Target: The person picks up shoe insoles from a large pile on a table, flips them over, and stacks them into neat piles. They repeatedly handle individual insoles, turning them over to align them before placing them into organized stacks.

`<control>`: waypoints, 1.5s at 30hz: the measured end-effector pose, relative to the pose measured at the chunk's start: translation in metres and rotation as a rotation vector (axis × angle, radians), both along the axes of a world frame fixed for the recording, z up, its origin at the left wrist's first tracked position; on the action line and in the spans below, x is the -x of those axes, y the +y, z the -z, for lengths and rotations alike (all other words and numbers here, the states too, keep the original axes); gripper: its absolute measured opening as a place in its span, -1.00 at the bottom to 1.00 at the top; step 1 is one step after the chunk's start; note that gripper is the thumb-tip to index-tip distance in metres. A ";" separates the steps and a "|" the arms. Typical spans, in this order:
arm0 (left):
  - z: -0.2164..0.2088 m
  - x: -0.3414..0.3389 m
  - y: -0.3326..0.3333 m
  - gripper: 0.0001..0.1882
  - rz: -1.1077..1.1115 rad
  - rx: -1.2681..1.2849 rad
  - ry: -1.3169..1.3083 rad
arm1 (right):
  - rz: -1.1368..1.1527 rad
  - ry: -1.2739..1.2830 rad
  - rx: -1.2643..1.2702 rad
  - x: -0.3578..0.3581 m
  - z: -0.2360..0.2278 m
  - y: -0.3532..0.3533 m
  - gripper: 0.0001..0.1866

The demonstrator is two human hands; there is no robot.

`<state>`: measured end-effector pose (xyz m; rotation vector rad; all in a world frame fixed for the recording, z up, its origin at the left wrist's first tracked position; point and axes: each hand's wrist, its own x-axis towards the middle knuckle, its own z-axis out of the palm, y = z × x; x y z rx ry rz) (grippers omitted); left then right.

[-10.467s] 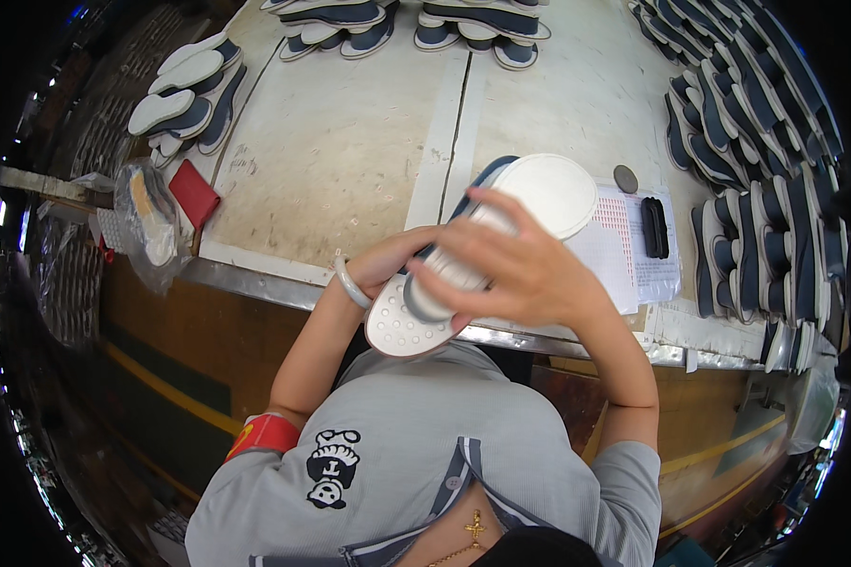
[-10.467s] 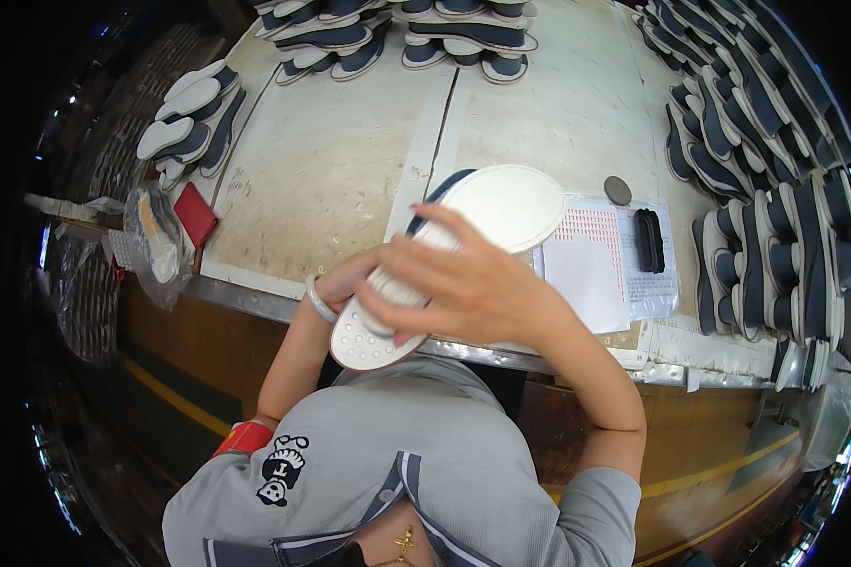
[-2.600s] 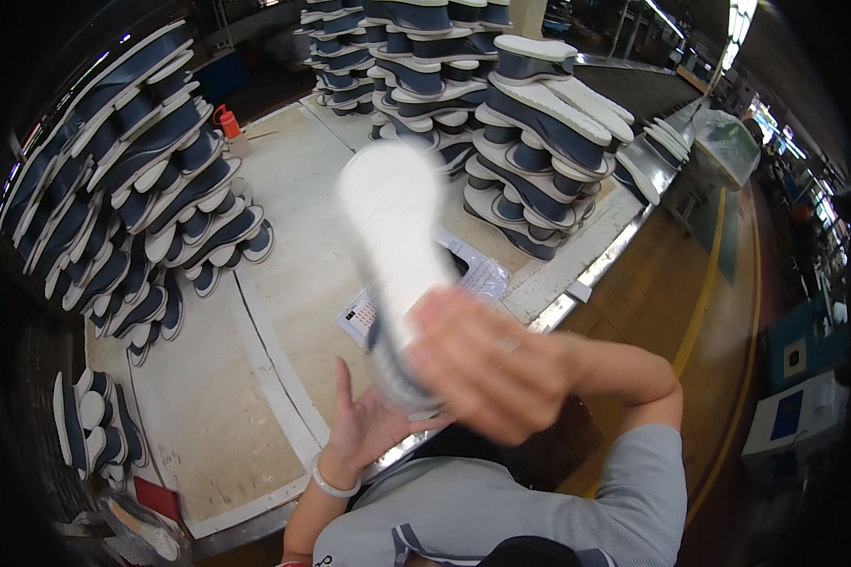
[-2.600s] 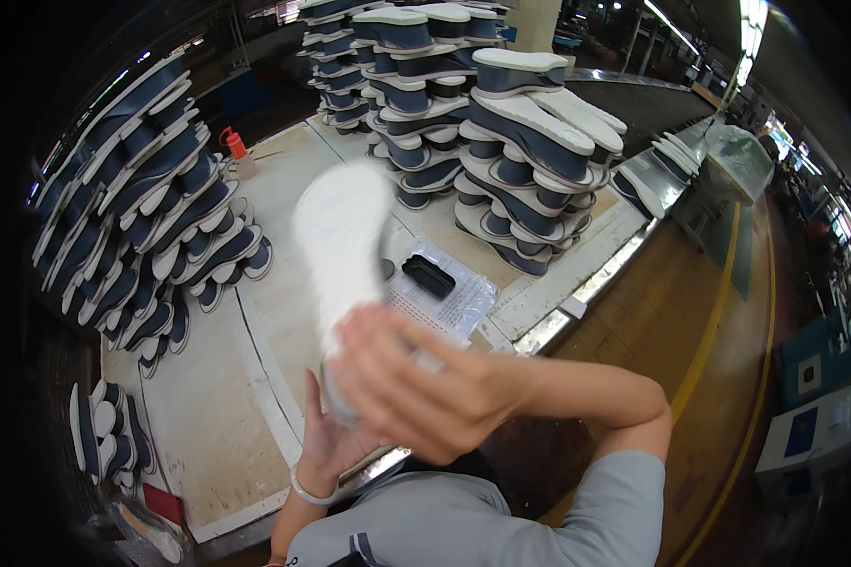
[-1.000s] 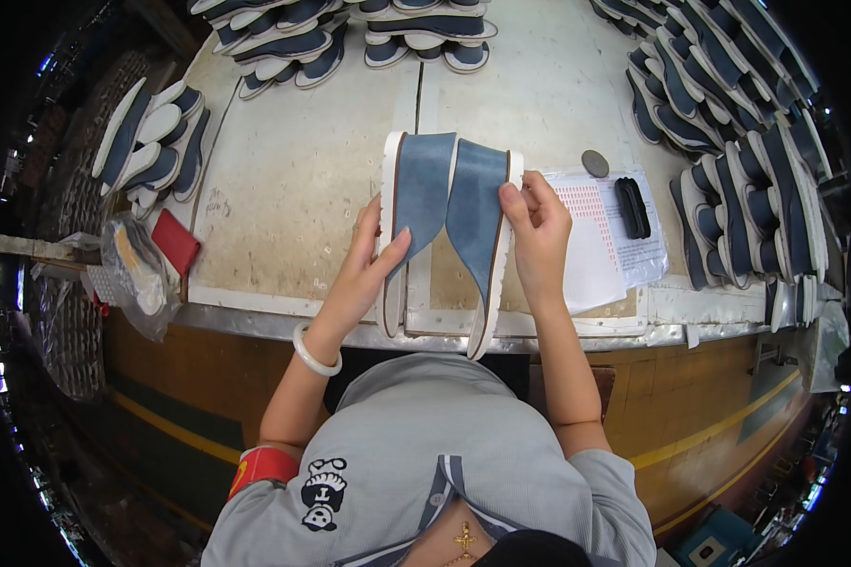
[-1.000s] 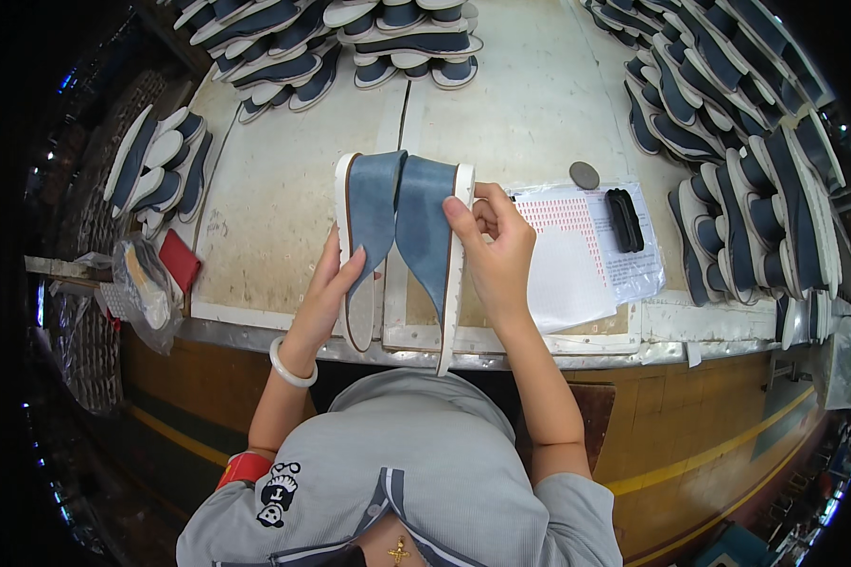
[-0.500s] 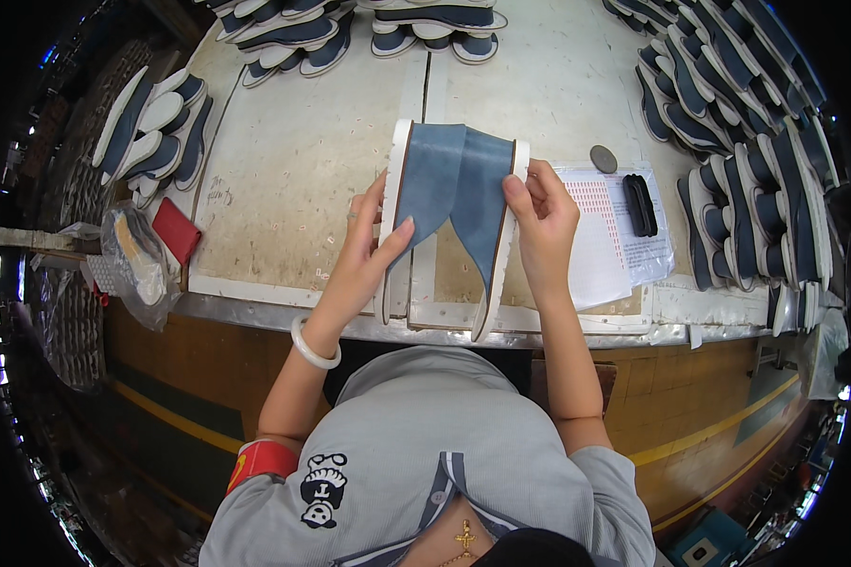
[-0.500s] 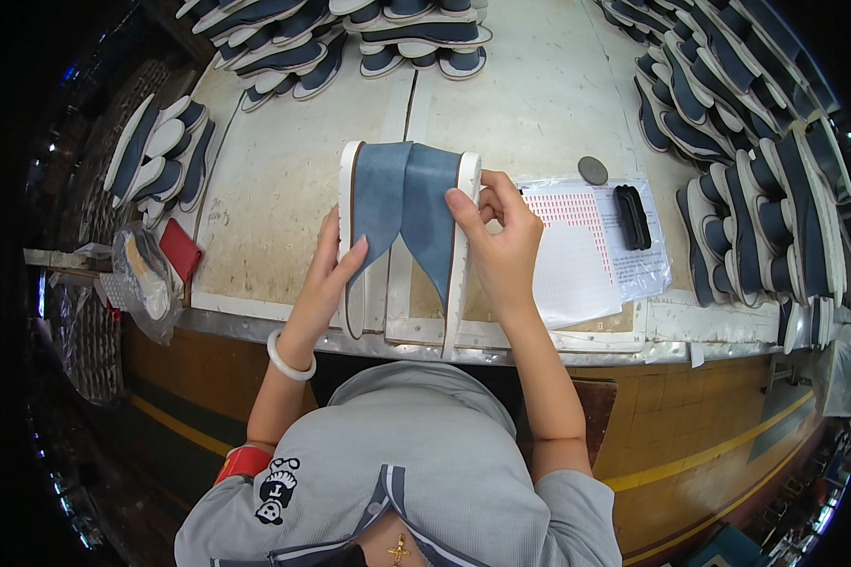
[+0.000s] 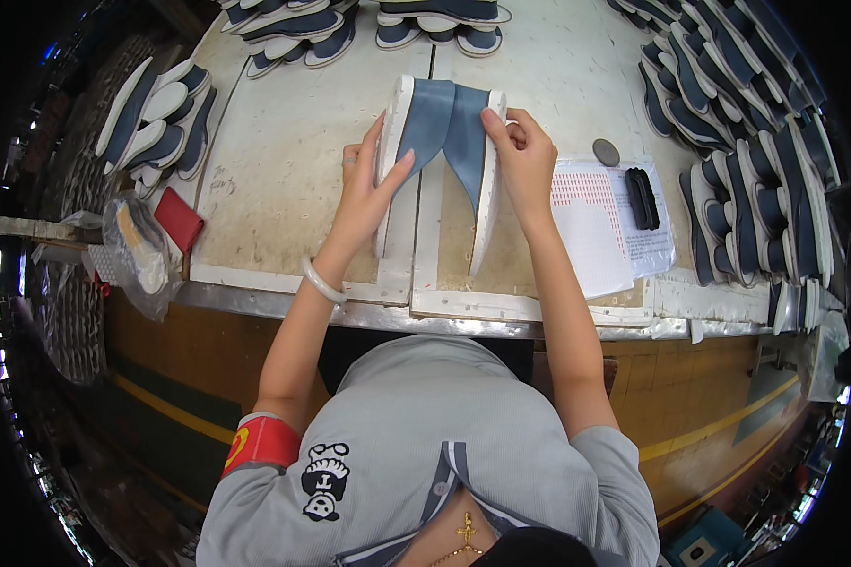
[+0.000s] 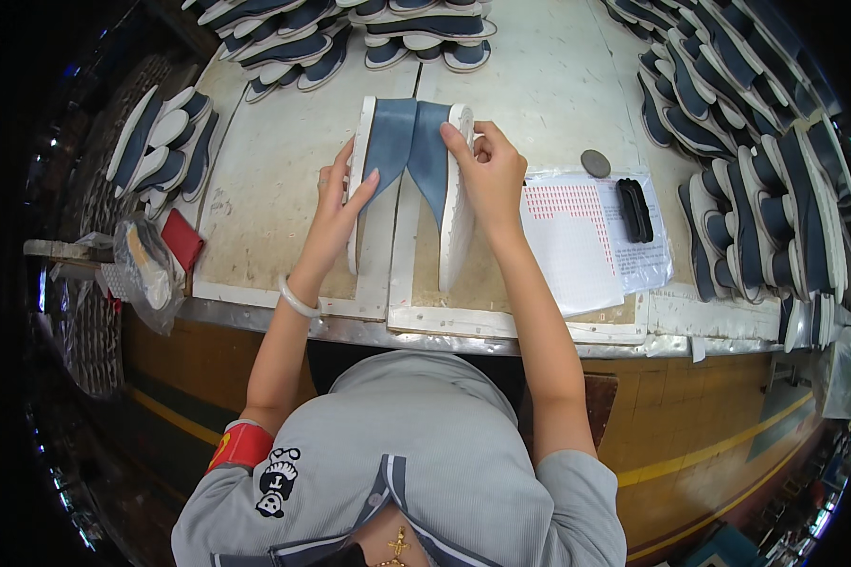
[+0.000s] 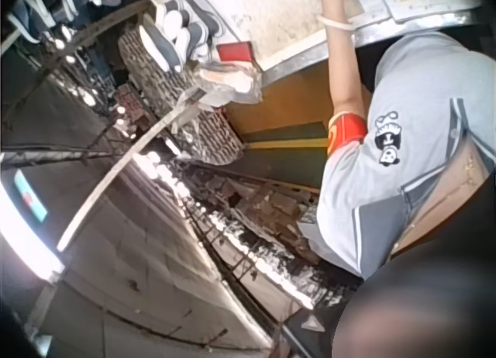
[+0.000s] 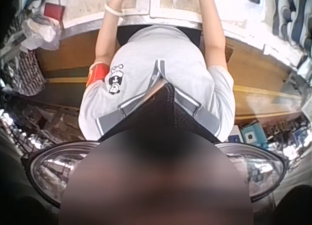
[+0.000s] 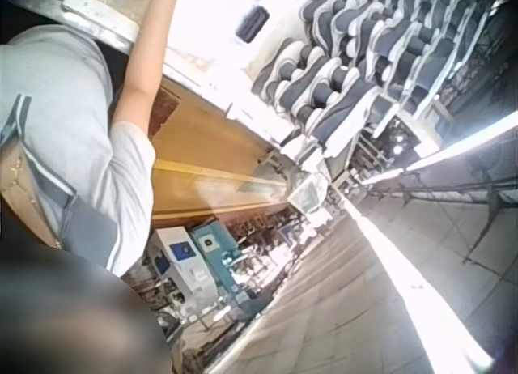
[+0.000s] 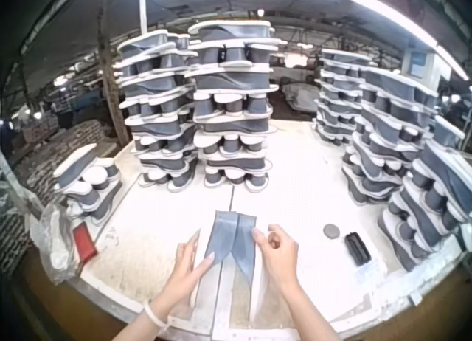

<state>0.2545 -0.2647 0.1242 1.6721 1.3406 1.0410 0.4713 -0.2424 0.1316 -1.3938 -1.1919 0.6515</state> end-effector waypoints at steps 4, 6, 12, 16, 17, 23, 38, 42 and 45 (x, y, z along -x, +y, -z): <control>-0.007 -0.002 0.004 -0.28 0.072 0.001 -0.119 | -0.071 0.070 -0.099 0.001 -0.010 0.000 -0.51; -0.010 -0.004 0.002 -0.32 0.156 0.142 -0.498 | -0.136 0.112 -0.177 0.001 -0.016 -0.002 -0.48; -0.011 0.005 -0.011 -0.17 0.418 0.482 -0.995 | -0.447 0.809 0.197 -0.001 -0.028 -0.021 -0.40; 0.004 0.006 -0.023 -0.15 0.491 0.523 -0.991 | -0.820 0.986 0.146 -0.001 -0.023 -0.029 -0.33; 0.006 0.005 -0.021 -0.20 0.675 0.548 -1.138 | -0.862 1.114 0.153 0.002 -0.018 -0.034 -0.33; -0.001 -0.010 -0.040 -0.18 0.488 0.503 -0.964 | -0.960 1.472 0.078 0.013 0.006 -0.043 -0.32; -0.006 -0.016 -0.055 -0.14 0.792 0.345 -1.078 | -1.359 1.755 -0.154 0.033 -0.005 -0.063 -0.35; -0.013 -0.022 -0.058 -0.18 0.830 0.329 -1.172 | -1.381 1.816 -0.120 0.034 -0.015 -0.070 -0.41; -0.015 -0.016 -0.059 0.05 0.816 0.446 -1.146 | -1.407 1.809 -0.115 0.034 -0.017 -0.069 -0.42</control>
